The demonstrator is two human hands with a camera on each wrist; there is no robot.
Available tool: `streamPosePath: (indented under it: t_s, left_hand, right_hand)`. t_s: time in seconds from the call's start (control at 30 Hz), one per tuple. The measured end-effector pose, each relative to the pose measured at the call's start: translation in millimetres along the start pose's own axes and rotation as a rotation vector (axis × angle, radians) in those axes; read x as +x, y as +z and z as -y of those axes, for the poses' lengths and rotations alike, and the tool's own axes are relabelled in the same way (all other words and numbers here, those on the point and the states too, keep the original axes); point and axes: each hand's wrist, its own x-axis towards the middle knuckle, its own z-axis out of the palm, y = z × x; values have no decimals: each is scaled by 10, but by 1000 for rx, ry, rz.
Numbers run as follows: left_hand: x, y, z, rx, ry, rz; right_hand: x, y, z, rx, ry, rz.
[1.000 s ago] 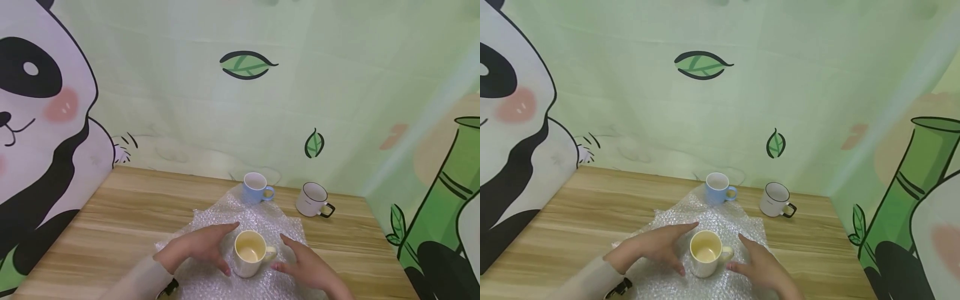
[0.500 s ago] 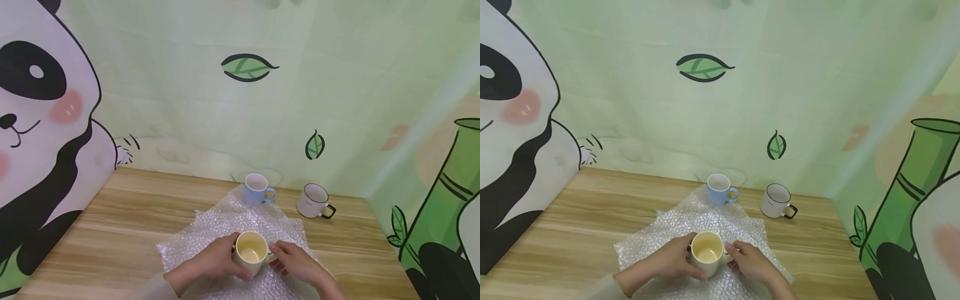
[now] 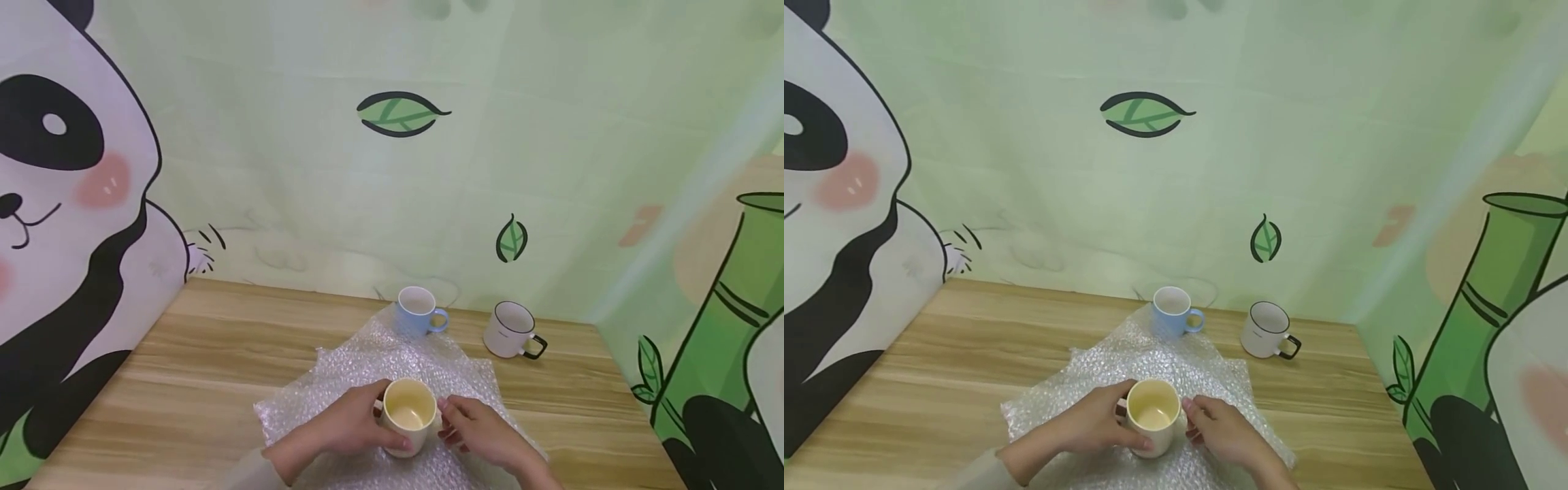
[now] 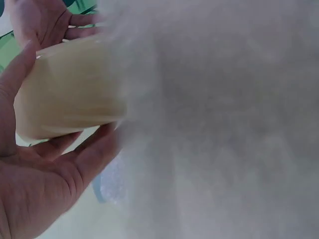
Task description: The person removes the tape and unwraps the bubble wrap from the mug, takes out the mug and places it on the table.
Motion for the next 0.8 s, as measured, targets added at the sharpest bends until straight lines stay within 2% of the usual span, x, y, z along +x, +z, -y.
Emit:
streamPosePath:
  t_s: [0.2,0.33,0.47,0.6,0.8]
  left_hand:
    - [-18,-159,-46,-75,45,20]
    - [-38,-254,-74,-91,84,-4]
    - [-47,-325,-91,-112,112,-44]
    - [-43,-367,-98,-136,103,-99]
    - [-12,-392,-74,-125,104,-232]
  right_hand:
    - [-1,-33,184,-62,-50,-24]
    - [30,-37,332,-80,-49,-53]
    - [105,-29,460,-99,-55,-84]
    - [207,-28,552,-116,-68,-110]
    - [384,-11,653,-126,-102,-130]
